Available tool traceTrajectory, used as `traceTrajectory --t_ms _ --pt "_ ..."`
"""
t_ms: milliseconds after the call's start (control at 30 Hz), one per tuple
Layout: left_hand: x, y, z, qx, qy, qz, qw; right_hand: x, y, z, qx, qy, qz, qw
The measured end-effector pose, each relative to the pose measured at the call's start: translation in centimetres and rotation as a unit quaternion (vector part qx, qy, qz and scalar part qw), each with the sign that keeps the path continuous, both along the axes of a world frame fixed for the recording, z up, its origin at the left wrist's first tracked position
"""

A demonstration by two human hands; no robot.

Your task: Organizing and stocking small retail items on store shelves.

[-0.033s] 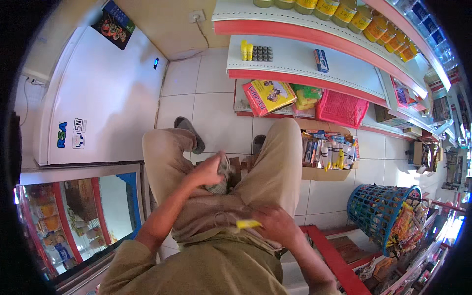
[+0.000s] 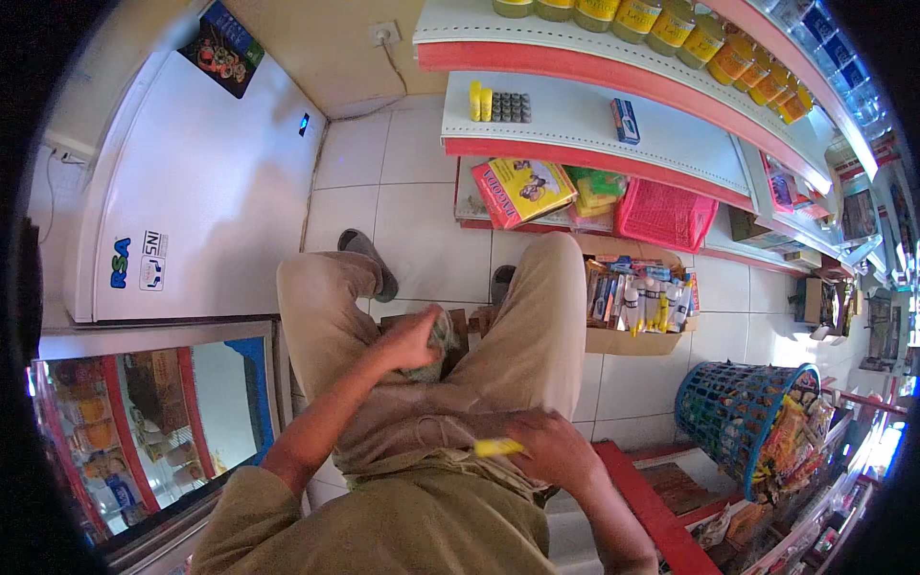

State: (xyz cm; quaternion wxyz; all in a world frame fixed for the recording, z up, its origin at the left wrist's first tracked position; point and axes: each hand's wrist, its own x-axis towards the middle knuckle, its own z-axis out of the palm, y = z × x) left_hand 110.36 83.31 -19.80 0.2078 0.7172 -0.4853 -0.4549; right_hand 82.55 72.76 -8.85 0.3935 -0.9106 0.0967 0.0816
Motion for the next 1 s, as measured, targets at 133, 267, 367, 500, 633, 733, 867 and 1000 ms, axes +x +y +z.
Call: traceTrajectory --t_ms 133,267,367,500,633,733,867,1000 --pt "-1.7 0.0 -1.2 0.087 0.036 -0.219 0.971 -6.3 -2.4 3.7 0.037 0.284 -0.094 0.953" --pt "1.4 -1.6 -0.6 0.035 0.123 -0.078 0.989 -7.6 -4.6 5.8 0.040 0.263 -0.183 0.947" --pt "2.6 -3.0 0.5 0.054 -0.123 -0.060 0.989 -5.8 -7.4 3.9 -0.016 0.248 -0.300 0.921" --pt "6.0 -4.2 -0.1 0.063 -0.110 -0.151 0.980 3.9 -13.1 -2.0 0.060 0.067 -0.334 0.938" --pt "10.0 -8.8 -0.4 -0.134 -0.034 -0.026 0.990 17.3 -20.5 -8.2 -0.010 -0.126 -0.330 0.935" --pt "12.1 -9.9 -3.6 -0.175 0.091 0.156 0.968 25.7 -27.1 -13.5 -0.088 -0.207 -0.344 0.912" --pt "14.1 -10.6 -5.0 -0.186 0.041 0.261 0.946 31.7 -32.4 -14.2 -0.280 -0.255 -0.191 0.906" --pt "15.2 -10.8 -5.6 -0.187 0.026 0.244 0.951 33.2 -34.1 -12.3 -0.254 -0.146 -0.090 0.952"
